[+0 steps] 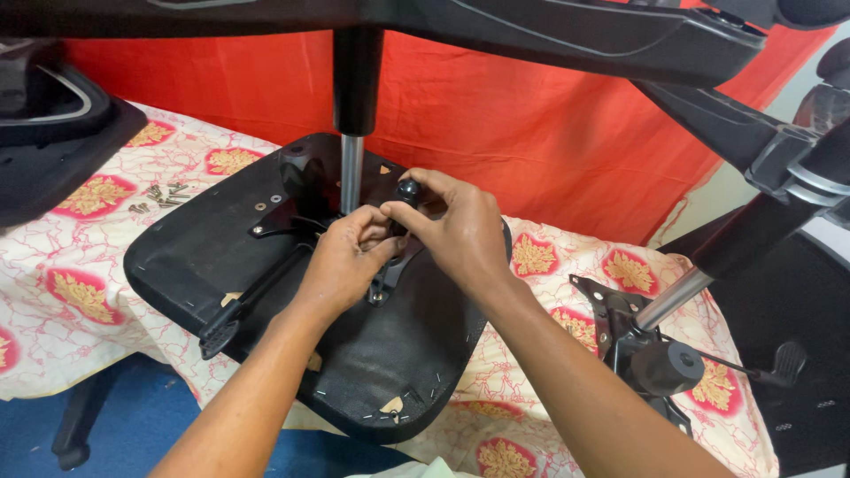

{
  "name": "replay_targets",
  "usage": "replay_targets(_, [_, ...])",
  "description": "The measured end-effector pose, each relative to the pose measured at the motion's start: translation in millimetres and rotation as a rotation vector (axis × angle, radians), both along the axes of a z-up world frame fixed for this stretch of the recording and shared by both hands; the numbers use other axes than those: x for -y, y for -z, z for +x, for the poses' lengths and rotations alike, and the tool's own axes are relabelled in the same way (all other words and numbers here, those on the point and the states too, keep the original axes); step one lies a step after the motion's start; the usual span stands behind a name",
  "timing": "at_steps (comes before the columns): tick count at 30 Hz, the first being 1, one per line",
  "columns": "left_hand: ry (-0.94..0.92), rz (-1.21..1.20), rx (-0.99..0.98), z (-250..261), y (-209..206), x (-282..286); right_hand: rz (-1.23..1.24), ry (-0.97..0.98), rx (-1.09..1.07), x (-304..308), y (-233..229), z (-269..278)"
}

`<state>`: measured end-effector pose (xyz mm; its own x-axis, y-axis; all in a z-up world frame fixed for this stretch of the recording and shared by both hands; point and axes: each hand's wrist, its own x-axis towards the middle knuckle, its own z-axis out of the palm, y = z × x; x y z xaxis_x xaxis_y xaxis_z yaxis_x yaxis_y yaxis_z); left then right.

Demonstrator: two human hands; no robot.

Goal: The person attaches a black plastic knob to a metal rod on an office chair base using both hands. They repeatedly tighten and loosen the knob to secure it in place.

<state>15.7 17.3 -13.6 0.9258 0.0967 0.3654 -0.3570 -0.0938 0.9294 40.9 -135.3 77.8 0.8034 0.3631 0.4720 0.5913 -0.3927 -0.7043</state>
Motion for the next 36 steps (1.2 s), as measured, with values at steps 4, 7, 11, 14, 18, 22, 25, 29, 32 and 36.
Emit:
replay_targets(4, [0.12,-0.076,-0.051,-0.3,-1.4,-0.9,-0.112,-0.143,-0.077,10.0,-7.1,7.4])
replay_targets(7, [0.114,-0.087,-0.064,-3.5,-4.7,5.1,-0.012,-0.326,-0.042,15.2,-9.5,8.5])
replay_targets(11, [-0.316,0.331,0.008,-12.7,-10.9,16.1,-0.014,-0.15,-0.046,5.0,-4.5,-1.5])
replay_targets(14, [-0.318,0.168,-0.16,-15.6,-15.5,17.9,-0.029,0.024,-0.043,-2.0,-2.2,-11.2])
replay_targets(18, [-0.233,0.1,-0.057,-13.7,-13.8,14.1,-0.148,0.112,0.055,-5.1,-2.3,-12.9])
replay_targets(22, [-0.166,0.108,0.003,-15.3,-6.2,7.9,-0.009,-0.168,-0.064,3.5,5.0,-11.9])
replay_targets(25, [-0.154,0.144,-0.031,-22.3,-3.1,9.4,0.039,-0.245,-0.063,10.0,14.3,-17.0])
replay_targets(29, [-0.172,0.135,-0.042,-33.9,-4.6,14.1,0.036,-0.232,-0.056,10.2,21.4,-23.9])
replay_targets(32, [-0.174,0.091,-0.009,-39.7,-3.2,15.6,0.026,-0.239,-0.045,9.7,22.8,-22.8])
replay_targets(36, [-0.223,0.121,-0.057,-38.2,1.2,16.1,0.056,-0.284,-0.06,8.5,21.5,-20.3])
